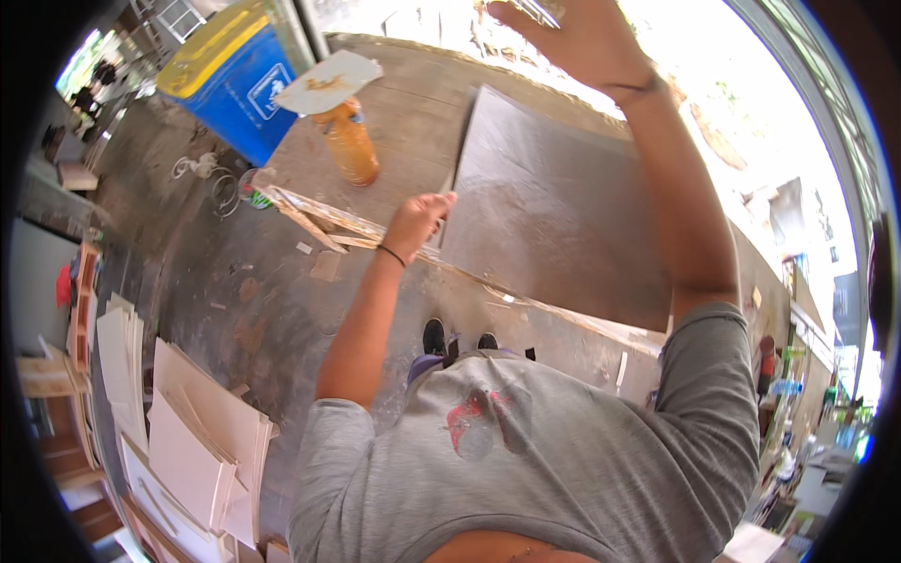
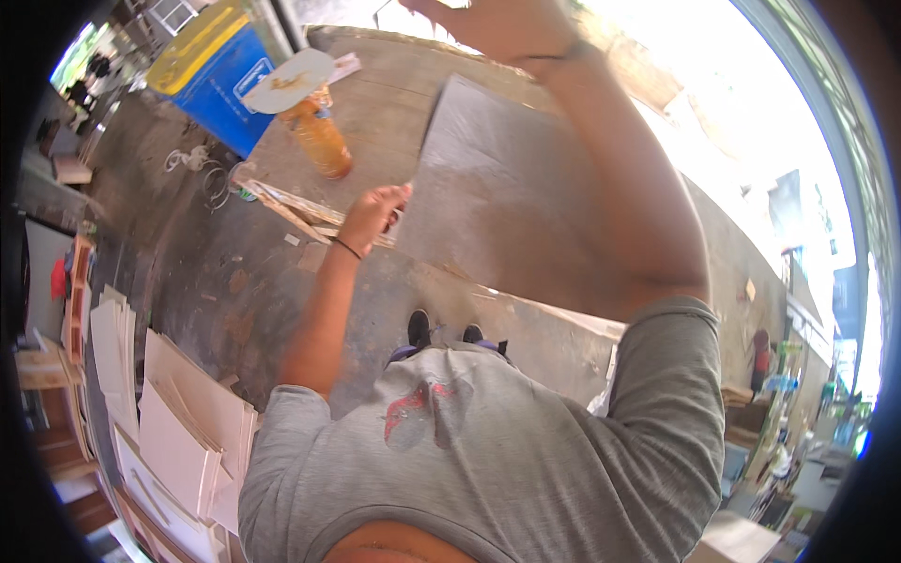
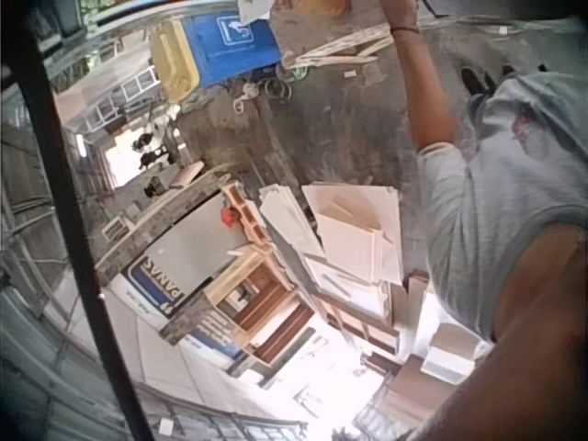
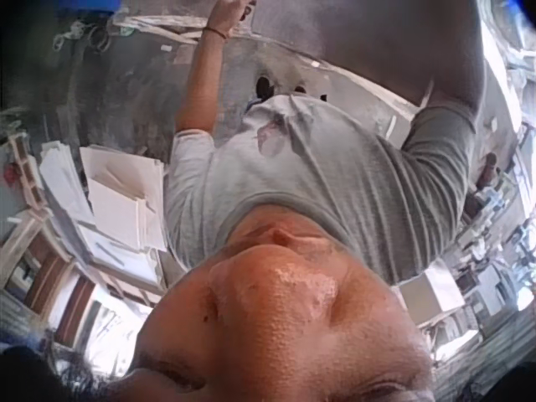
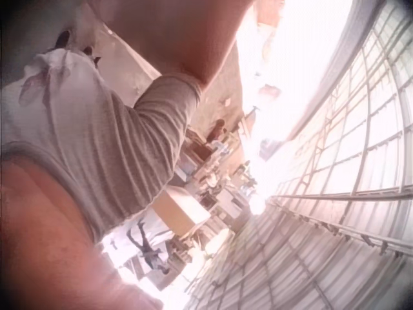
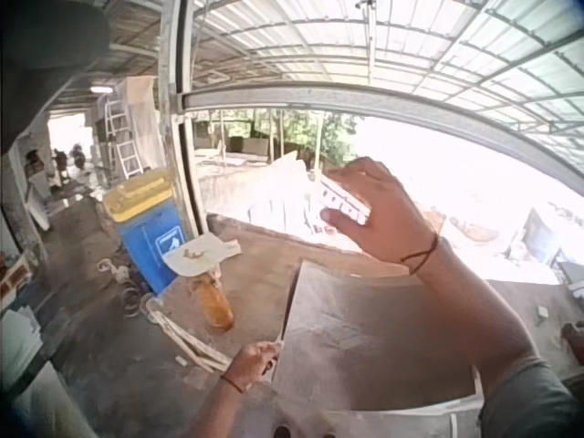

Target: The person pours adhesive from a bottle onto a dark wood sheet, spreads it evenly across the surface using a plastic spreader, and then uses a blue block to smooth the surface.

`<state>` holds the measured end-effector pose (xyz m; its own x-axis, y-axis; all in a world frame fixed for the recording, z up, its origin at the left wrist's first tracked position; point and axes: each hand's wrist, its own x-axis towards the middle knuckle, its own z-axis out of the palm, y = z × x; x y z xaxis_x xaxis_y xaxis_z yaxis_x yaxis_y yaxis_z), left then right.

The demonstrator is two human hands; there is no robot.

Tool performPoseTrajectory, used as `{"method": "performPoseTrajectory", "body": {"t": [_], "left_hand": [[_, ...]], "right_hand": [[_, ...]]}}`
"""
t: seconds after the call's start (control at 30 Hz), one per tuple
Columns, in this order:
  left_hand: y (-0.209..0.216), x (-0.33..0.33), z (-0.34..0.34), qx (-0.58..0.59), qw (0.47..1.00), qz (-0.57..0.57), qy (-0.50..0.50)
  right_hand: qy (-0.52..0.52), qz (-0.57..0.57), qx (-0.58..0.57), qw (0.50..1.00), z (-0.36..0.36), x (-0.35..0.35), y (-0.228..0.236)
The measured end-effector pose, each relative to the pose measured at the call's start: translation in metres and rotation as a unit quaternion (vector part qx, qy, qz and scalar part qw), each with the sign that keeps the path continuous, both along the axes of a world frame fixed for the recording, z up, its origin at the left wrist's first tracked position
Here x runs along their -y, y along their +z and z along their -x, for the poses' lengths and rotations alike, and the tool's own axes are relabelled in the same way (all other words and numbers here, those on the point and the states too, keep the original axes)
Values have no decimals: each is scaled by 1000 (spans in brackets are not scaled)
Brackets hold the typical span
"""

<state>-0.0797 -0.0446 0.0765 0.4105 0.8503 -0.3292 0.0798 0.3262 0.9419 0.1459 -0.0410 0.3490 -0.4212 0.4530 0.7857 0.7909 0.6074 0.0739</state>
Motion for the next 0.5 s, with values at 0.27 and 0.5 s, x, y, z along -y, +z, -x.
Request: {"method": "performPoseTrajectory", "body": {"t": [0.27,0.5], "left_hand": [[52,-11,-48,126,986,91,-61],[22,5,-58,250,936,223,-106]], "right_hand": [[-413,219,-142,872,-281,165,-92],[-405,281,-559,667,-328,329,-233]]}}
